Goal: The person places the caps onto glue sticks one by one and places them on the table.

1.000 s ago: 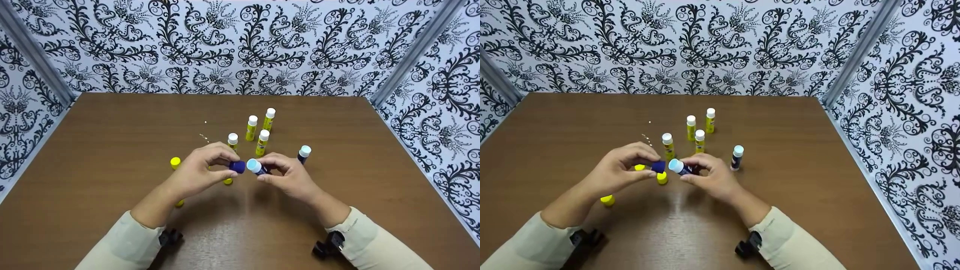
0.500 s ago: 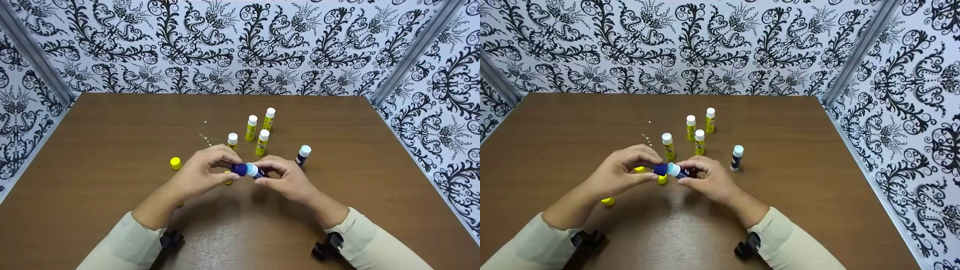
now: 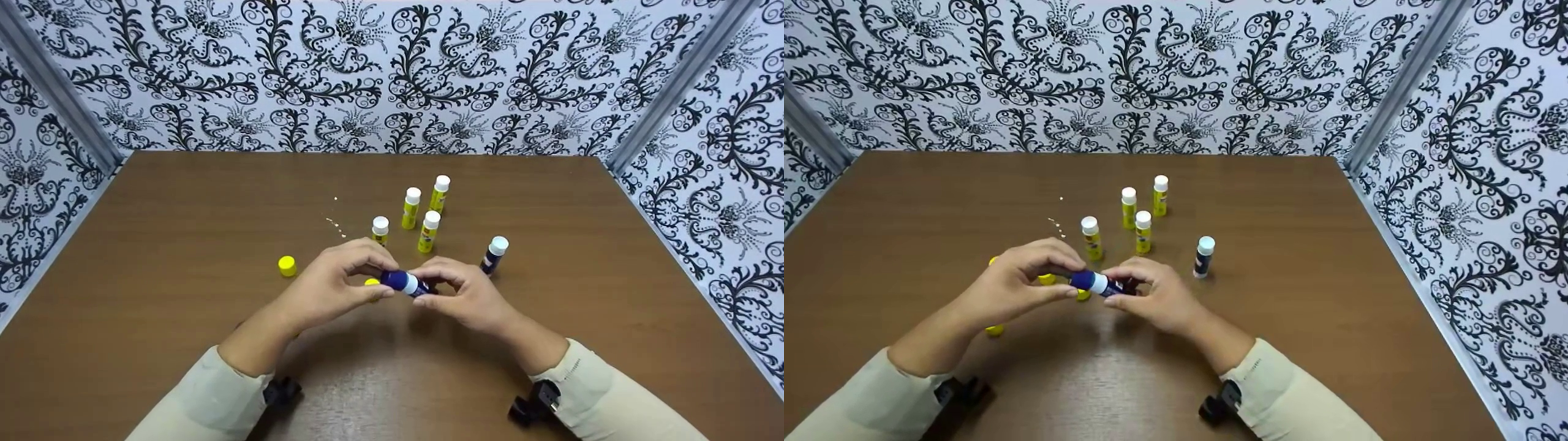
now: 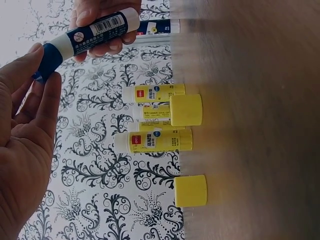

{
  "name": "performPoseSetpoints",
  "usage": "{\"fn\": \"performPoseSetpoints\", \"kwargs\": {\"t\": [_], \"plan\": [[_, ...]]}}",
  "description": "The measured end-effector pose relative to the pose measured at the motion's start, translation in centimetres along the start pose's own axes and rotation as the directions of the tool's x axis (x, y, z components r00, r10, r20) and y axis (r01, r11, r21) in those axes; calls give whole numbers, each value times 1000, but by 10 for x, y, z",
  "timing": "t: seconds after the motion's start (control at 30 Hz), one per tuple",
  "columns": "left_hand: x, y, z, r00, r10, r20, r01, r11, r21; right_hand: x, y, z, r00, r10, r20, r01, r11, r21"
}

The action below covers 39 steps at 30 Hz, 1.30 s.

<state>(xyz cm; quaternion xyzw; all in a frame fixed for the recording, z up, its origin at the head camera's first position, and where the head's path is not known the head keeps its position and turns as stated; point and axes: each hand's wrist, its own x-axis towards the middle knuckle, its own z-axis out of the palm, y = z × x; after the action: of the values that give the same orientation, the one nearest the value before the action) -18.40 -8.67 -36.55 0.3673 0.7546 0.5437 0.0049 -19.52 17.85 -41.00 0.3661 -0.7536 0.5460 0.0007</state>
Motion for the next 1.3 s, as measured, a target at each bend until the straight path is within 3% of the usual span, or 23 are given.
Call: {"fn": "performPoseSetpoints", "kwargs": {"t": [0.43,0.67,1.1,1.3], "plan": [[-1,-4,1,1000,24,18,-26,996,90,0,1,-1,998,56,-6,-56,998,-41],[-1,-3,4,1000,-19,-3,19,989,149,-1,0,-2,993,118,-5,-117,988,-95],[-3,0,8,1000,0,-1,0,972,237,0,-9,-8,992,126,12,-121,975,-188],[-3,0,10,1000,4,0,-4,970,244,0,-10,-7,997,76,-7,-76,976,-204]]}}
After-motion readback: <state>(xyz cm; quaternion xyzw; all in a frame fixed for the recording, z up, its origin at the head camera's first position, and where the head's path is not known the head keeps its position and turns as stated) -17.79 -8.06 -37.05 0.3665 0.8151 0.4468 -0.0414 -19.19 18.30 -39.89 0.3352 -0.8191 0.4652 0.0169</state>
